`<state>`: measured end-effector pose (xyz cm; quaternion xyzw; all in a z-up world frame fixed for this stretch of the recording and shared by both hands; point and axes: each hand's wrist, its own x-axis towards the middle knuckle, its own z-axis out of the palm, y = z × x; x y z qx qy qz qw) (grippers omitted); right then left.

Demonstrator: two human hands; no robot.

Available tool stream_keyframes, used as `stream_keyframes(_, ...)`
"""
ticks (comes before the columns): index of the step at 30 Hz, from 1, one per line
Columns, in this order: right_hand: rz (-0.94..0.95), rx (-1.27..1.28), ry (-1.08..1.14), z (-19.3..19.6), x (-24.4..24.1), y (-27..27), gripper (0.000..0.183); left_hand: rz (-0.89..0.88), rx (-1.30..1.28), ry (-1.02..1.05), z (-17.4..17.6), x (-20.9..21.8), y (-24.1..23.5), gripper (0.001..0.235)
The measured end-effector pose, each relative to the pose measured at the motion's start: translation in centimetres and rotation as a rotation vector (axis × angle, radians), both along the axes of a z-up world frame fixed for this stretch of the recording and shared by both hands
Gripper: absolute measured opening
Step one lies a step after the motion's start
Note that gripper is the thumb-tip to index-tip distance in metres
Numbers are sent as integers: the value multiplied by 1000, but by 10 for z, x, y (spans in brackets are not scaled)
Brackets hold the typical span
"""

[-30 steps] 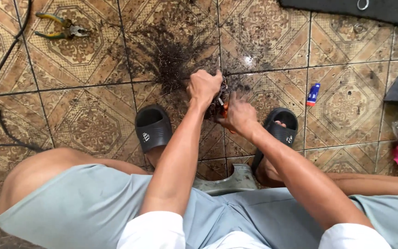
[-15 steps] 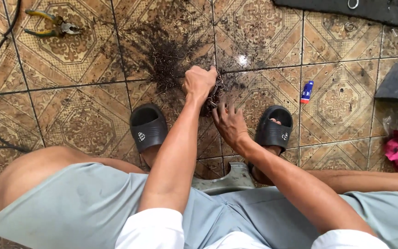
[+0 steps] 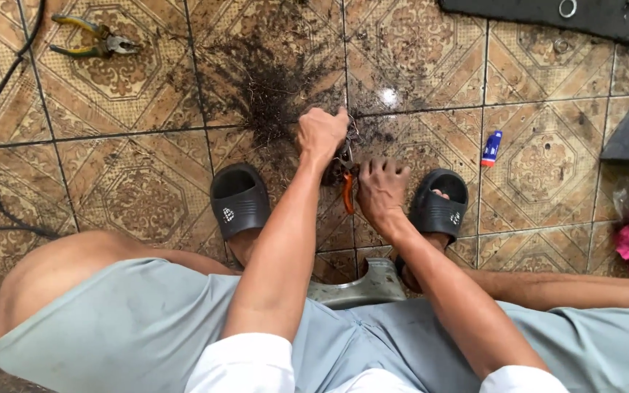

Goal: The person sits on a small stool on a tiled floor and uses orange-handled pliers to cut a bundle of dark, tangled wire or cable. The person repeatedly pulls and cuts sections of the wire, creating a pile of debris on the floor.

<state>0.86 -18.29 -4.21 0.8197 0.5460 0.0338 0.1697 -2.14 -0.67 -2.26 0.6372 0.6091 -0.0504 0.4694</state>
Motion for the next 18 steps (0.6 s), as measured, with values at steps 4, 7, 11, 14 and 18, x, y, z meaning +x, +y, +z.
stream_keyframes(4,-46,-155,121,60,-22,22,61,29,13,-28,8,-2,6,58)
stream_keyframes(7,-65,-471,158,78,-31,30,123,23,2,-11,-7,-3,7,58)
stream_keyframes(11,-108,-381,-20,40,-36,27,89,77,-5,-39,-18,-4,13,57)
stream_keyframes(14,-127,-228,-12,22,-27,14,76,77,-8,-42,-3,-6,10,54)
stream_keyframes(18,-74,-301,111,24,-13,9,90,46,-21,-24,-15,-2,8,55)
